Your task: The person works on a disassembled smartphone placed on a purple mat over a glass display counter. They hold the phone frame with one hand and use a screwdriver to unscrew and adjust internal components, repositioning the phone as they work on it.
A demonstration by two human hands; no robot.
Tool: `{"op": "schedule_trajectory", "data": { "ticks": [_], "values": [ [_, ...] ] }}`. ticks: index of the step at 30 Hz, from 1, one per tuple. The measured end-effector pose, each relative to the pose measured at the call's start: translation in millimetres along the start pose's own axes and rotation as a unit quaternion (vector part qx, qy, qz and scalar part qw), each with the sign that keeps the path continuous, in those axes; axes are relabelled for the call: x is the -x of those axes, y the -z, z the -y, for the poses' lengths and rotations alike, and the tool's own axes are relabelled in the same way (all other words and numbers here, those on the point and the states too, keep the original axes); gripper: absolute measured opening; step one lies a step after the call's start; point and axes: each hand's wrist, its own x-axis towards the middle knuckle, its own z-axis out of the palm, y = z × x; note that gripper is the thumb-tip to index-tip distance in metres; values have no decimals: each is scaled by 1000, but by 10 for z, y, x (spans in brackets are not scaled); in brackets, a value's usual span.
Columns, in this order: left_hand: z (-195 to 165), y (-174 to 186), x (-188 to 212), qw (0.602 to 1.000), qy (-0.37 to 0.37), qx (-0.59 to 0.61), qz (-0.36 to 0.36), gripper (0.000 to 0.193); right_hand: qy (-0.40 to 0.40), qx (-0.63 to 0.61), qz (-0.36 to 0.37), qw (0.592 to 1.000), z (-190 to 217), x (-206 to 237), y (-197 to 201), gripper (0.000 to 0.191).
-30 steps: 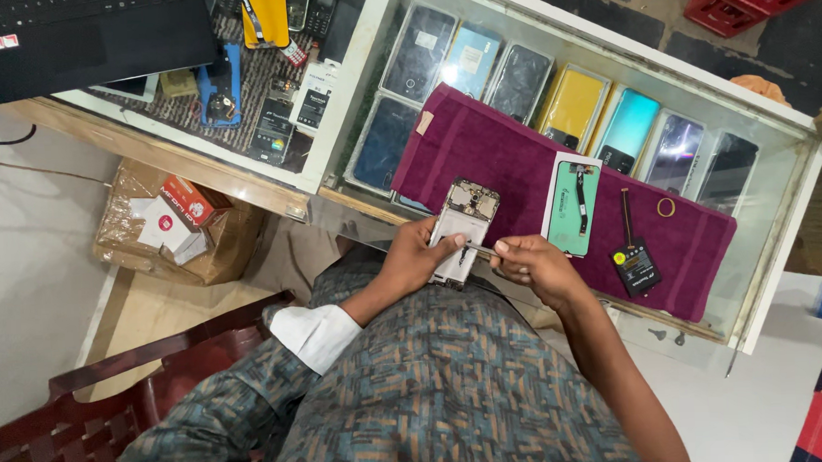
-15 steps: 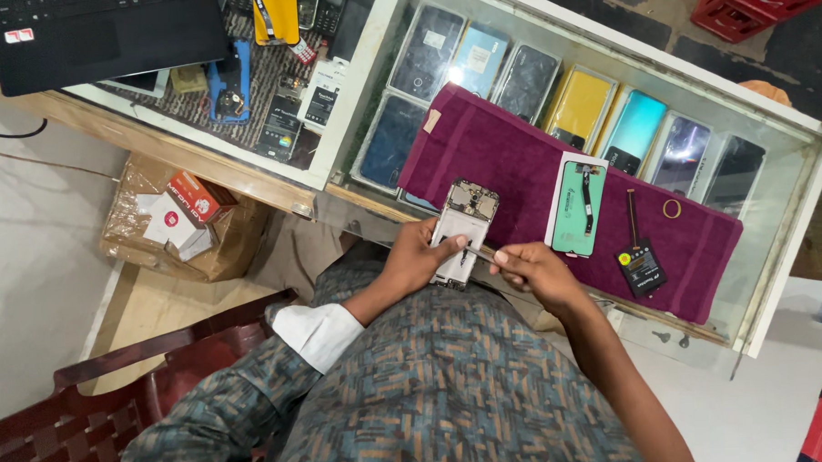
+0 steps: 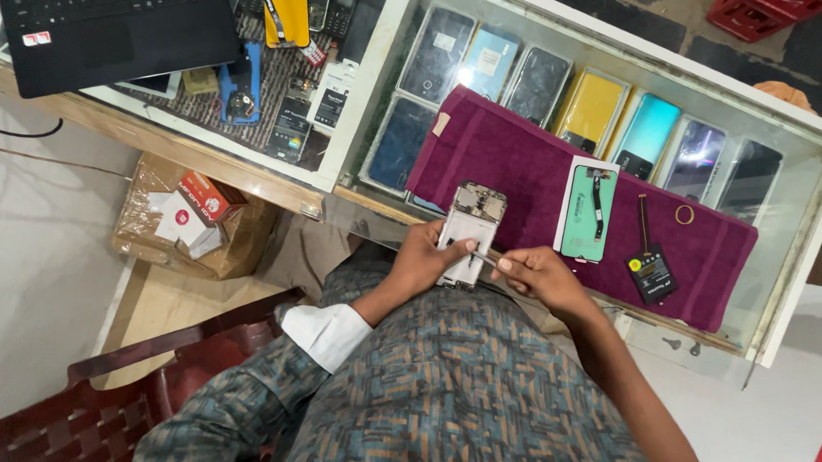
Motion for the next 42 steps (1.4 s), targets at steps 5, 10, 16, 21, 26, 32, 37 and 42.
{"op": "schedule_trajectory", "data": {
  "ticks": [5, 10, 16, 21, 26, 32, 37, 42],
  "values": [
    [4, 0, -41, 999, 13, 25, -23, 23, 90, 137, -139, 977, 167, 107, -165, 25],
    [53, 8, -56, 997, 16, 71, -23, 24, 399, 455, -238, 759, 352, 341, -328, 20],
    [58, 2, -95, 998, 18, 58, 1, 27, 132, 160, -136, 969, 33, 80, -20, 17],
    [71, -21, -114, 999, -17, 35, -3, 28, -30, -165, 16, 986, 20, -38, 79, 31],
    [86, -21, -138, 999, -12, 45, -17, 27, 338, 392, -265, 813, 382, 268, -234, 24],
    [28, -17, -118, 999, 18, 47, -13, 28, 397, 401, -243, 789, 473, 276, -257, 9],
    [-10, -33, -143, 999, 10, 46, 2, 29, 142, 173, -139, 965, 187, 49, -14, 17],
    [37, -48, -158, 999, 5, 32, -3, 27, 12, -78, 7, 997, 194, -39, 79, 27]
  ]
}}
